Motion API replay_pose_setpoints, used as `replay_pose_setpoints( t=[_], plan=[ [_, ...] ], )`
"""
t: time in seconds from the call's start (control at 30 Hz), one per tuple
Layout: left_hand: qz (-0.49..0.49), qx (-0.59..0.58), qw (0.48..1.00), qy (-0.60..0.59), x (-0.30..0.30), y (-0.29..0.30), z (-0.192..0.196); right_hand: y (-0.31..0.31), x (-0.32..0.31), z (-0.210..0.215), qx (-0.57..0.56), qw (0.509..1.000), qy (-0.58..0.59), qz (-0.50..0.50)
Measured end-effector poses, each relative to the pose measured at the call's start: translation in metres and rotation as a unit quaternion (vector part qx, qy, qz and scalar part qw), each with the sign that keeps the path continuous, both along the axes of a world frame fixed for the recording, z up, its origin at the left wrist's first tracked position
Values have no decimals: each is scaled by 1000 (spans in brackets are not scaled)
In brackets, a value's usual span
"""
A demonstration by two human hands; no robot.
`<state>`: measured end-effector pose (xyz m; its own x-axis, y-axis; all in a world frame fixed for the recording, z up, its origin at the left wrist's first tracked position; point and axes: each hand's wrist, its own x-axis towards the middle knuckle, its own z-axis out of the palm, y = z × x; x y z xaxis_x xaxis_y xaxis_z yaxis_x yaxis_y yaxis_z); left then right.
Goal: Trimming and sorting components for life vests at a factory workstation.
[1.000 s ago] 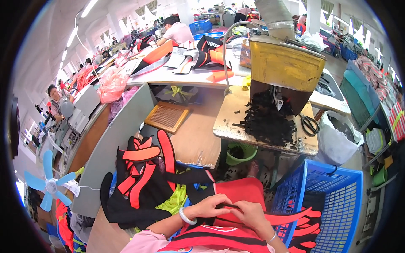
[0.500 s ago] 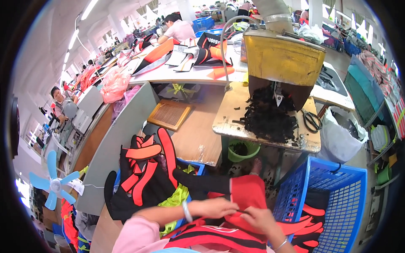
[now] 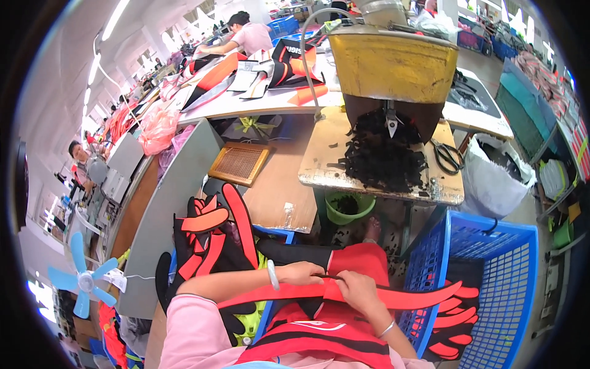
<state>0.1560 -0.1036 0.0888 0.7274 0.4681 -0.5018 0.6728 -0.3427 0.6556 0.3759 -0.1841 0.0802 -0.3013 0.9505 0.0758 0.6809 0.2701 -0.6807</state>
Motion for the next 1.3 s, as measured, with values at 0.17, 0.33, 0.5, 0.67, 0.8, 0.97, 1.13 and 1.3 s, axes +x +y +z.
replay_pose_setpoints(
  t=[0.17,0.33,0.5,0.67,0.8,0.97,1.13,1.3],
  plan=[
    [206,242,938,-141,26,-29,25,18,28,28,14,999,34,-27],
    [147,352,886,-263,48,19,84,53,57,101,90,991,99,-13],
    [72,292,916,-265,70,69,161,82,89,165,144,987,75,-13],
    [50,266,935,-230,91,115,161,121,116,165,132,991,-30,-17],
    [63,224,946,-225,97,142,159,142,119,168,87,996,6,-23],
    [94,172,955,-223,106,172,168,174,126,169,30,996,66,-52],
    [110,153,955,-229,115,200,161,204,138,162,28,996,72,-47],
    [115,131,955,-241,121,219,156,225,148,162,27,998,49,-31]
  ],
)
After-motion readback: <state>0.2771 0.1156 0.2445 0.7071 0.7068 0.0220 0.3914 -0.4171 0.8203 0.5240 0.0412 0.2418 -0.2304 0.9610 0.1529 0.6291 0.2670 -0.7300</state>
